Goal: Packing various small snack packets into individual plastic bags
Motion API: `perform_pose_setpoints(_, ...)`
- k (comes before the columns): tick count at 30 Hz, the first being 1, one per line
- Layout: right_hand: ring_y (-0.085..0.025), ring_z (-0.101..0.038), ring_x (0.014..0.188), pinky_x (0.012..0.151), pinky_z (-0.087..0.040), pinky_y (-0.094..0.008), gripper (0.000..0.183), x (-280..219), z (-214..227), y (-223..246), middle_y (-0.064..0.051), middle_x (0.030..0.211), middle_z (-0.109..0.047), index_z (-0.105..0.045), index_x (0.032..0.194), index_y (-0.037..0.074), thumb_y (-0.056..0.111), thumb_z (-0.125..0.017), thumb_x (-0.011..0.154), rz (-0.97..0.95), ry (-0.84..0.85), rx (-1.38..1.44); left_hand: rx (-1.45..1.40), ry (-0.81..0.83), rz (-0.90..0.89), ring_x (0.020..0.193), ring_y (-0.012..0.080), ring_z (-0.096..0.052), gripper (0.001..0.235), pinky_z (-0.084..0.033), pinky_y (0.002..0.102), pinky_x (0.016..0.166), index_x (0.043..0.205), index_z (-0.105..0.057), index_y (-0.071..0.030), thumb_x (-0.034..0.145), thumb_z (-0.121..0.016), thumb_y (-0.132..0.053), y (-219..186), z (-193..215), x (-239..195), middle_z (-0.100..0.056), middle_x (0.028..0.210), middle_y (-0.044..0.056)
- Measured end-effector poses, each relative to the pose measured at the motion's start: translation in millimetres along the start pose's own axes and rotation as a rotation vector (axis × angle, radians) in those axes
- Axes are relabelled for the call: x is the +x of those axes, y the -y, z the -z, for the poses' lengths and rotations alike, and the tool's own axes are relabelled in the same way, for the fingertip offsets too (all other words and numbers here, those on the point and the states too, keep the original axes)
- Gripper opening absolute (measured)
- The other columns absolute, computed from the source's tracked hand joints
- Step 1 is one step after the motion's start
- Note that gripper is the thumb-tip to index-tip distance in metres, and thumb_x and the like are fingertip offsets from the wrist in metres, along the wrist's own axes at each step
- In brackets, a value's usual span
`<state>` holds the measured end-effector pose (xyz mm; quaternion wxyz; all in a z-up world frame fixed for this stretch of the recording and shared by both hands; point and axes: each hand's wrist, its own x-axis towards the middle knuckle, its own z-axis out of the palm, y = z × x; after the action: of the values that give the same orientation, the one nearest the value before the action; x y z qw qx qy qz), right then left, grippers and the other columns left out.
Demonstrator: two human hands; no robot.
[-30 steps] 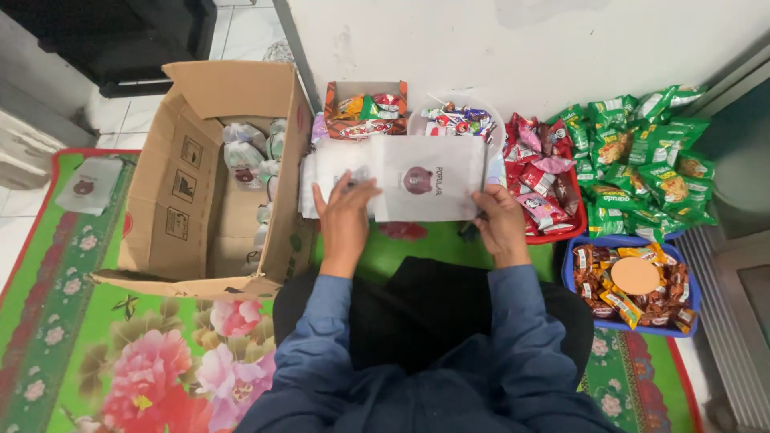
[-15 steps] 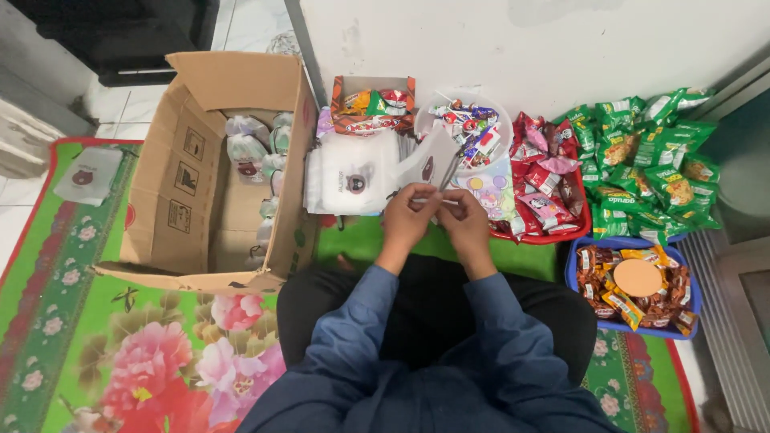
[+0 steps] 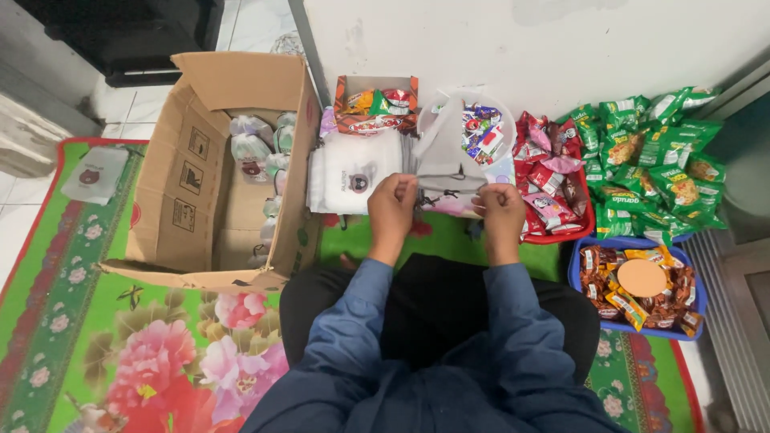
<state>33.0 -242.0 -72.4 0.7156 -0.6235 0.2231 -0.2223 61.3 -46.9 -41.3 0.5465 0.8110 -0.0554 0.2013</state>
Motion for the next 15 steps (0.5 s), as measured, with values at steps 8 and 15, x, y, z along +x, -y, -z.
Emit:
perform_pose_setpoints(8,-0.013,-0.065,0.072,0.063,-0.054,-0.026,0.019,-36,-14,5,-0.005,0.085,-0.062,-0.064,0.107,0.004,-0.001,-0.07,0.09,0.393,-0.018,-0.067,0.109,-0.016,-0.102,0.073,0.0285,-0.071,0.008,-0.059,0.04,0.065,0.097,-0.074,-0.016,0.089,-0.073,-0.017,-10,-26,-11,-0.069,0.078,0.007)
perform_pose_setpoints(15,-0.02,-0.067,0.045,0.044,-0.054,-0.019,0.015,-33,-32,57,-0.008,0.06,-0.061,-0.059,0.095,0.005,0.017,-0.06,0.104,0.013,0.238,0.383,0.111,0.191,-0.344,0.085,0.0267,-0.072,0.013,-0.058,0.04,0.074,0.101,-0.075,-0.026,0.088,-0.076,-0.026,9,-68,-50,-0.07,0.085,0.001)
